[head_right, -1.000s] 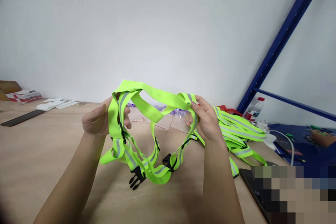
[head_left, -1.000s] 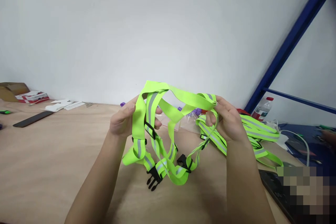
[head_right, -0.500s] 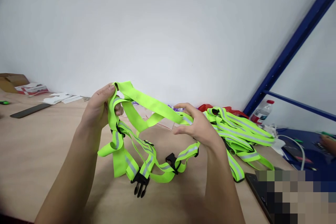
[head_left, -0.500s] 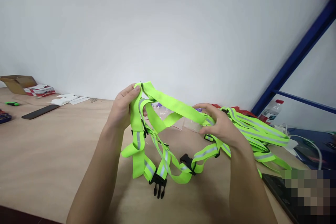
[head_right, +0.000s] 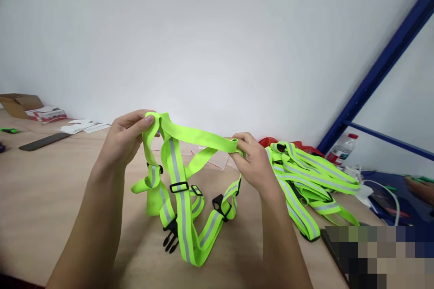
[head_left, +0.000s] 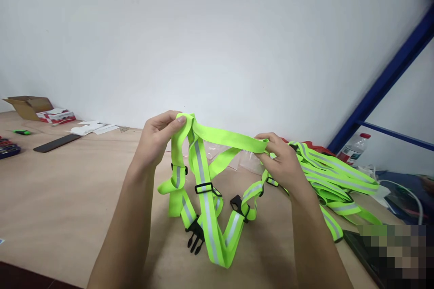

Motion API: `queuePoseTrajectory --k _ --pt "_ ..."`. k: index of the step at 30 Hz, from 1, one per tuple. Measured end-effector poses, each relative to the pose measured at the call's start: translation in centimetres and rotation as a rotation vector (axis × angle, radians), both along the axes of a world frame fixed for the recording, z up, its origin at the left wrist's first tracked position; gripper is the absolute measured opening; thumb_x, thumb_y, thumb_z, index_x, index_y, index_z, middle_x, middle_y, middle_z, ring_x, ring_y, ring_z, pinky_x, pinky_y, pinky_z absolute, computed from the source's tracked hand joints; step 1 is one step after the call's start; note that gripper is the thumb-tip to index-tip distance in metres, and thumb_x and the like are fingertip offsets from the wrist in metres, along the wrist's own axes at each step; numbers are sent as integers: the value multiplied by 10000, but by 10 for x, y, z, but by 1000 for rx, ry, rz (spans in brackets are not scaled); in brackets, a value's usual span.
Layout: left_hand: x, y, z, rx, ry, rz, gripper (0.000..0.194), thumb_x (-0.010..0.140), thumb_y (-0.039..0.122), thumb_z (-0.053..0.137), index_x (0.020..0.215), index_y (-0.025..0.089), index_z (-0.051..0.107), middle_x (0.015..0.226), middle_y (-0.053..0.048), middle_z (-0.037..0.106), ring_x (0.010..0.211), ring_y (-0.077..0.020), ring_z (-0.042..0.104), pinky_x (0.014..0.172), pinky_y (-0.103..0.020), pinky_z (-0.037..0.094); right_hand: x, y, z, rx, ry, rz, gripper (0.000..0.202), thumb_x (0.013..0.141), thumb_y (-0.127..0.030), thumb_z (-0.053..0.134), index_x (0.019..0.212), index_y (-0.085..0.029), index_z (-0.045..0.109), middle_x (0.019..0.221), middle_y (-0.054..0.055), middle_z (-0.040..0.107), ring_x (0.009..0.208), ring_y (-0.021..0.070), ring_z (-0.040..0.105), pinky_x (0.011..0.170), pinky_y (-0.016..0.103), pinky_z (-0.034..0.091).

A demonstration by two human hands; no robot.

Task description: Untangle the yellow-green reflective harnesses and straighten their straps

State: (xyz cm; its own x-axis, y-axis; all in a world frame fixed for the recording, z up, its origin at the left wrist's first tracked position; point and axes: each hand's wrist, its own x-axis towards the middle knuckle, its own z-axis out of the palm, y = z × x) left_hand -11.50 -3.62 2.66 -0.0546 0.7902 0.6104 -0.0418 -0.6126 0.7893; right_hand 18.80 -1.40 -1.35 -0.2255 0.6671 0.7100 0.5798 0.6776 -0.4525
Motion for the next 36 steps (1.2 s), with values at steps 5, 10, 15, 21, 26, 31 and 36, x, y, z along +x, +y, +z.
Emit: queuePoseTrajectory --k 5,10,15,21,26,31,36 --pt "3 4 -1 -32 -80 -23 189 826 385 768 814 197 774 940 -56 737 713 -143 604 629 -260 500 -6 -5 0 -227 265 157 298 843 -363 721 1111 -239 682 1003 45 760 901 251 715 802 374 572" --pt "3 1 0 -36 -166 -24 236 824 383 766 720 180 706 1203 -84 727 841 -178 647 612 -259 517 0 -8 5 -361 249 424 346 923 -499 626 761 -207 719 622 22 696 633 216 682 689 350 564" --pt "3 3 0 -42 -215 -58 258 795 397 788 705 185 673 987 -81 767 826 -199 660 665 -291 537 -2 -6 4 -259 256 261 421 917 -535 591 692 -199 708 685 41 696 707 228 675 671 326 542" --pt "2 8 -4 9 -143 62 255 785 409 802 714 184 707 644 2 630 608 -127 571 604 -253 475 -12 -8 -1 -4 145 -234 453 855 -320 629 1303 -255 648 618 -29 663 428 137 464 503 272 395" --pt "3 10 -6 30 -92 123 238 809 414 776 754 186 731 719 -16 673 663 -145 605 630 -268 491 -13 -4 -8 219 -76 -413 240 852 -285 619 998 -274 809 441 -37 538 418 154 474 509 295 353" --pt "4 9 -5 23 -78 99 227 835 401 742 764 185 737 1037 -83 755 807 -188 652 732 -316 535 -13 -1 -5 242 44 -253 207 883 -274 606 913 -255 810 852 52 704 734 188 648 653 311 475" --pt "0 8 -4 -23 -105 -18 222 822 384 750 707 199 705 778 -42 734 755 -196 670 729 -331 562 -7 2 -1 -82 371 -40 121 777 -342 735 779 -237 796 803 43 741 747 214 671 634 319 519"
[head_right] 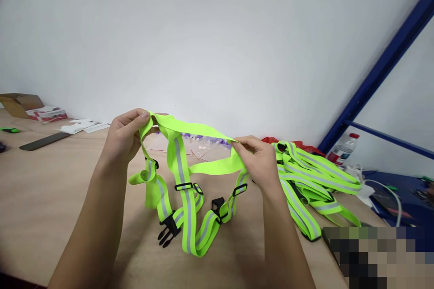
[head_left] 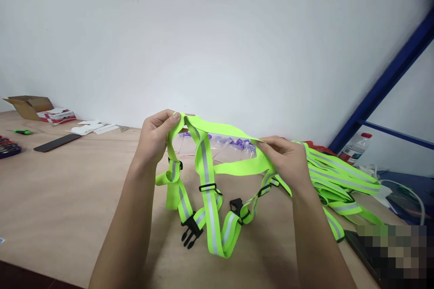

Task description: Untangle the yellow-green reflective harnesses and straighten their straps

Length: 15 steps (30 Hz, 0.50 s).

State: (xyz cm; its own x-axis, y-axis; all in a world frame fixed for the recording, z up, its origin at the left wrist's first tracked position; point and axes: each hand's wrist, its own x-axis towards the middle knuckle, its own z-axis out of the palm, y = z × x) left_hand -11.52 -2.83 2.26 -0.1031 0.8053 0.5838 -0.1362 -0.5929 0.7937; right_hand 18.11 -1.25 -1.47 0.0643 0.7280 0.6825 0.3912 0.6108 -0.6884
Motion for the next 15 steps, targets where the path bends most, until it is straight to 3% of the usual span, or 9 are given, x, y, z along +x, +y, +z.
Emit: queuePoseTrajectory --k 3,9,12,15 --pt "-3 2 -1 -46 -28 -78 217 824 375 740 712 196 691 797 -48 746 811 -214 691 771 -352 574 5 2 1 -173 148 108 197 704 -408 800 749 -217 795 705 33 744 624 192 649 537 289 498" --pt "-9 9 -5 -117 -31 -112 295 817 375 703 638 179 573 1097 -133 760 905 -240 692 756 -355 574 11 -1 4 -404 277 374 337 620 -496 866 675 -193 733 553 4 666 445 126 536 410 233 401" --pt "-8 12 -6 -180 -53 -158 282 791 375 707 655 189 544 927 -124 778 805 -243 704 700 -357 565 14 -4 3 -493 295 509 387 610 -532 867 657 -197 679 508 3 639 404 139 529 387 239 391" --pt "-6 15 -7 -258 -62 -217 291 765 381 738 668 203 529 641 -38 717 698 -221 709 635 -305 538 15 -5 1 -496 295 613 429 642 -582 833 646 -218 606 467 -6 606 374 155 518 370 253 383"
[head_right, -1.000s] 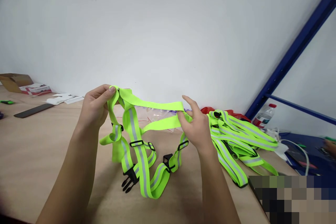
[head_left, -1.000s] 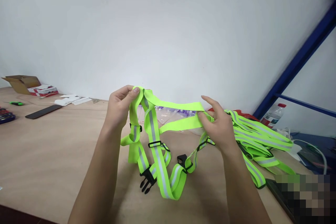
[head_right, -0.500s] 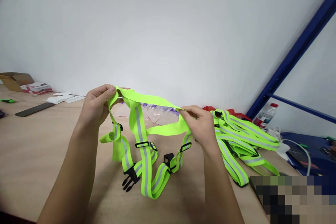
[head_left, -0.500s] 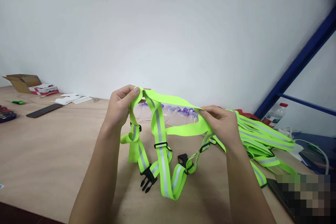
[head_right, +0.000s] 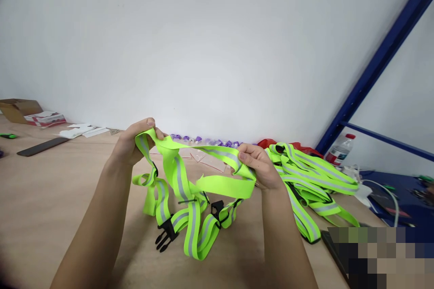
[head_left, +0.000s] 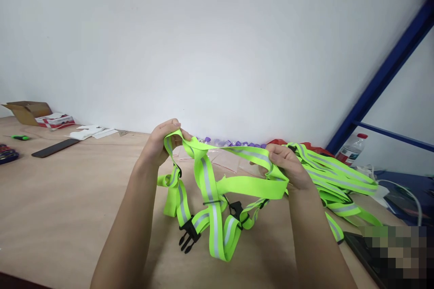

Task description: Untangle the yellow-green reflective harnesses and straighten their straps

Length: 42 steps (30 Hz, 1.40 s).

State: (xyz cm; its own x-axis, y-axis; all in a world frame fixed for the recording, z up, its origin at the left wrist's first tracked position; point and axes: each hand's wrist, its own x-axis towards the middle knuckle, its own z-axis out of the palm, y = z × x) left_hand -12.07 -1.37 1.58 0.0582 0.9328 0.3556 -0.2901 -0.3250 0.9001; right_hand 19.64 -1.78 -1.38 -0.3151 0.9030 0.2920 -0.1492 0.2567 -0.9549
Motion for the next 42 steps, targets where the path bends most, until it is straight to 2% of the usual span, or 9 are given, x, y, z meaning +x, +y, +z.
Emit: queuePoseTrajectory --k 5,10,13,16,20,22,26,36,42 --pt "5 3 -4 -18 158 -109 344 811 450 725 699 219 496 390 70 490 446 -149 609 492 -232 460 -6 -1 -2 116 111 -47 420 755 -634 711 688 -259 534 364 -85 413 316 144 402 458 344 498" --pt "26 -6 -6 63 586 -288 272 878 470 667 920 205 622 878 -75 747 814 -215 728 695 -324 567 -17 -2 3 163 186 -63 391 812 -585 650 656 -270 479 482 -45 500 378 154 418 578 411 551" --pt "49 -16 -7 154 808 -401 467 767 436 793 1166 243 646 1215 -100 689 1085 -271 667 849 -370 549 -19 -4 5 187 204 -4 381 848 -542 613 638 -266 452 464 -57 478 344 135 370 580 398 531" --pt "69 -21 -11 189 889 -320 621 754 511 791 1289 271 585 1323 -102 628 1103 -285 641 833 -373 532 -19 -7 5 220 163 10 410 869 -573 565 632 -272 419 353 -100 353 272 115 260 523 369 482" --pt "77 -15 -19 158 906 -140 435 796 612 698 960 211 659 946 -77 707 787 -231 652 600 -306 461 -18 -10 4 186 142 -49 419 877 -634 510 671 -286 400 292 -125 266 251 122 188 424 311 363" --pt "74 -10 -23 83 1001 -112 498 801 686 637 705 197 637 677 -43 653 577 -181 572 510 -291 374 -18 -11 4 176 155 -68 417 879 -630 508 670 -288 394 290 -125 254 255 124 171 400 292 309" --pt "72 -4 -28 -82 1140 -408 614 798 751 580 558 191 657 600 -57 668 532 -173 584 517 -287 398 -21 -9 3 170 164 -136 414 885 -639 487 675 -293 399 318 -123 219 280 127 131 388 291 277" --pt "90 12 -48 -57 760 -578 488 849 621 652 1175 262 705 1052 -55 694 874 -201 637 664 -277 492 -22 -1 -1 212 416 -138 209 878 -393 552 725 -285 459 475 -99 218 353 107 43 328 275 148" --pt "100 24 -58 -283 65 -687 422 779 522 785 1047 203 720 1032 -73 698 923 -198 648 816 -321 522 -23 3 2 253 336 -168 222 909 -462 523 778 -294 459 579 -84 211 425 124 65 350 280 252"
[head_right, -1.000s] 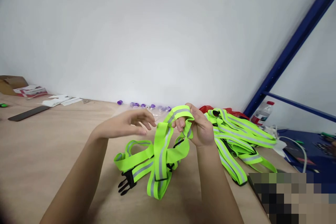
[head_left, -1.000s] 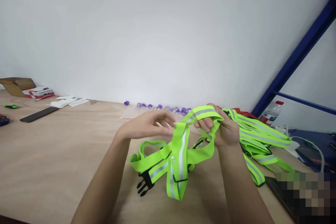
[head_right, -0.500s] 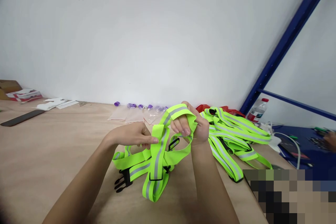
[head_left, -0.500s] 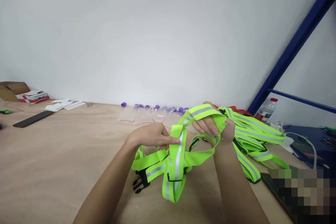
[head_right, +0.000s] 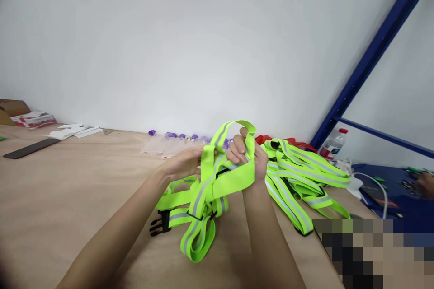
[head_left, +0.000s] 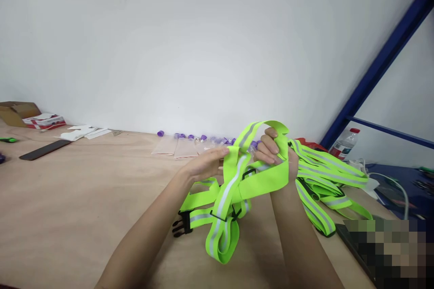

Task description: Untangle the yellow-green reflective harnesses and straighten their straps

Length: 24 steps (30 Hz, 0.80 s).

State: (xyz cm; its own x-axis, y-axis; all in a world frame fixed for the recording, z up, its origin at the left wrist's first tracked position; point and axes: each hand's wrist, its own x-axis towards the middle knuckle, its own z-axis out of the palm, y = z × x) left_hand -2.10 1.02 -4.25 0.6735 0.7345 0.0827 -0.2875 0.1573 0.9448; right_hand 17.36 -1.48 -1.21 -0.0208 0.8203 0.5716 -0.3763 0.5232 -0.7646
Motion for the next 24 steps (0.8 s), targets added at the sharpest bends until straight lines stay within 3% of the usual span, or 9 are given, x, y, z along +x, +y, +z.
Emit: queuePoseTrajectory --k 5,11,15,18,20,22,24 --pt "-8 0 11 -57 -258 145 266 739 362 829 899 170 738 950 -77 737 885 -234 688 864 -387 551 3 4 2 -63 -3 28 249 911 -458 508 747 -285 437 611 -52 316 477 152 324 472 307 439" --pt "-24 -7 26 -24 -237 220 268 737 374 821 881 165 736 903 -81 746 866 -274 727 616 -312 554 8 19 -9 -184 -35 33 250 856 -501 580 818 -259 533 645 -11 540 588 196 562 573 367 532" --pt "-27 -12 35 18 -319 315 221 784 354 779 923 188 733 1024 -64 754 991 -273 726 820 -343 586 11 31 -20 -195 -161 -234 260 818 -463 668 785 -223 573 717 17 641 696 196 633 652 338 539" --pt "-28 -15 42 65 -343 398 240 841 365 704 1026 214 723 1087 -57 743 1056 -282 709 909 -385 568 5 27 -19 -56 -289 -555 223 808 -406 706 796 -221 581 782 5 646 761 177 631 744 322 517" --pt "-29 -17 47 84 -346 427 261 876 375 643 1077 223 709 1092 -62 736 1058 -293 703 878 -399 575 -2 16 -14 79 -393 -665 201 842 -390 681 788 -227 578 768 -4 624 735 165 603 738 311 494" --pt "-29 -20 51 76 -373 460 275 899 358 594 1113 219 698 1088 -67 728 1025 -282 703 840 -385 580 -12 1 -9 171 -549 -597 232 887 -403 641 752 -229 571 723 -9 606 682 157 576 692 298 477" --pt "-29 -23 54 63 -423 501 294 905 316 573 1158 215 684 1054 -61 719 963 -245 701 808 -346 577 -25 -13 -4 159 -752 -455 271 891 -463 644 768 -231 575 725 -8 619 651 156 574 635 288 460"
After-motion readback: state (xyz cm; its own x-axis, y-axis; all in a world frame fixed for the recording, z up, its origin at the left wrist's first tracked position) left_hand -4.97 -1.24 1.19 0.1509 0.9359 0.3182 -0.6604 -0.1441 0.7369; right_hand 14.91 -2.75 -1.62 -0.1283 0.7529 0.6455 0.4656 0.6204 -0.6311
